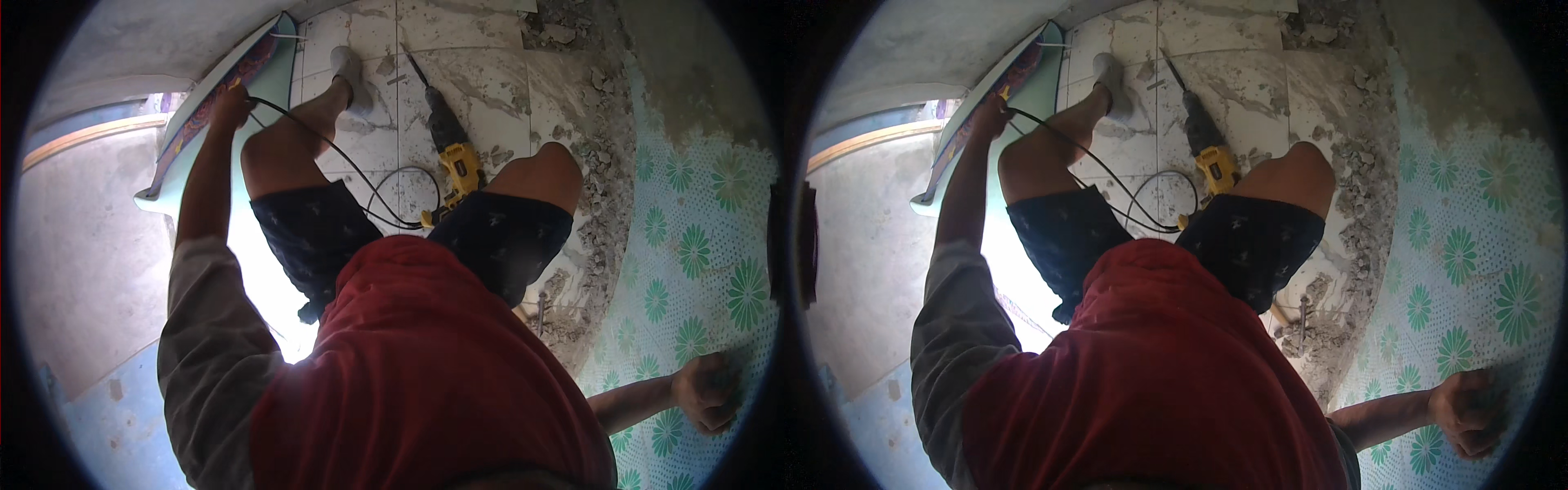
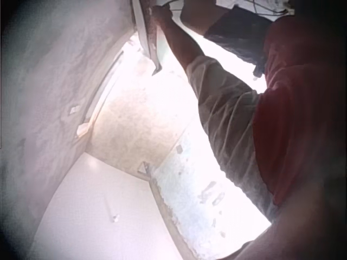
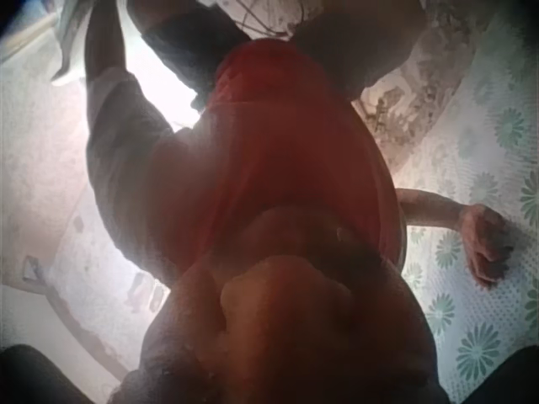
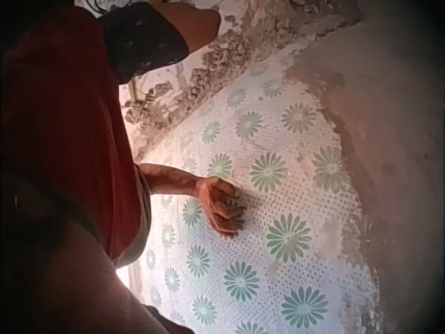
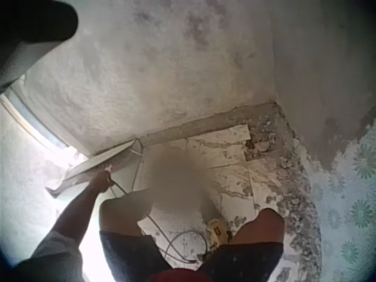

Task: Using a hammer drill to remove floor tiles and concrete.

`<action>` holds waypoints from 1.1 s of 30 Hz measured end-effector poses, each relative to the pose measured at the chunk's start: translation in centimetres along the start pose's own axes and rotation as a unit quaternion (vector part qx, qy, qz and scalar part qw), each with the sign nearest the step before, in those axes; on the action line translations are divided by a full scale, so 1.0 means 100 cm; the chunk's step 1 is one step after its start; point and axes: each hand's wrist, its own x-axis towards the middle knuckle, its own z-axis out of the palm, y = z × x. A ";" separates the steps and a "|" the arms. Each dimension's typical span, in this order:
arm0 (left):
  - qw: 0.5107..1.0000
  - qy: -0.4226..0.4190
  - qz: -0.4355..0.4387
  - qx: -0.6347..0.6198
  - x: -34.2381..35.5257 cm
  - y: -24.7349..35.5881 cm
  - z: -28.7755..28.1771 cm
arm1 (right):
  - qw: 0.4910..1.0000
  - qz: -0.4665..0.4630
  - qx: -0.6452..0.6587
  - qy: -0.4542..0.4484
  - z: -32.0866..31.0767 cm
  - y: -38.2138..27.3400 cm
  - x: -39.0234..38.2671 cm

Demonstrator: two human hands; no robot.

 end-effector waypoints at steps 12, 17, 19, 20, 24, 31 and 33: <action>0.960 -0.095 0.180 -0.192 0.037 0.102 -0.003 | 0.991 0.048 0.118 0.039 -0.002 -0.008 0.000; 0.959 -0.076 0.143 -0.233 0.062 0.132 -0.020 | 0.991 0.045 0.122 0.035 -0.003 -0.009 -0.002; 0.953 -0.096 0.120 -0.262 0.064 0.157 -0.013 | 0.988 0.042 0.145 0.040 -0.003 -0.008 -0.003; 0.940 -0.145 0.116 -0.286 0.058 0.165 -0.003 | 0.988 0.039 0.147 0.040 -0.003 -0.009 -0.004; 0.917 -0.224 0.115 -0.309 0.043 0.189 0.055 | 0.992 0.029 0.115 0.035 -0.001 -0.005 -0.003; 0.917 -0.219 0.092 -0.321 -0.006 0.226 0.181 | 0.996 0.036 0.077 0.007 0.001 -0.021 0.005; 0.947 -0.226 0.062 -0.218 -0.022 0.256 0.214 | 0.999 0.007 0.053 -0.007 0.001 -0.019 0.008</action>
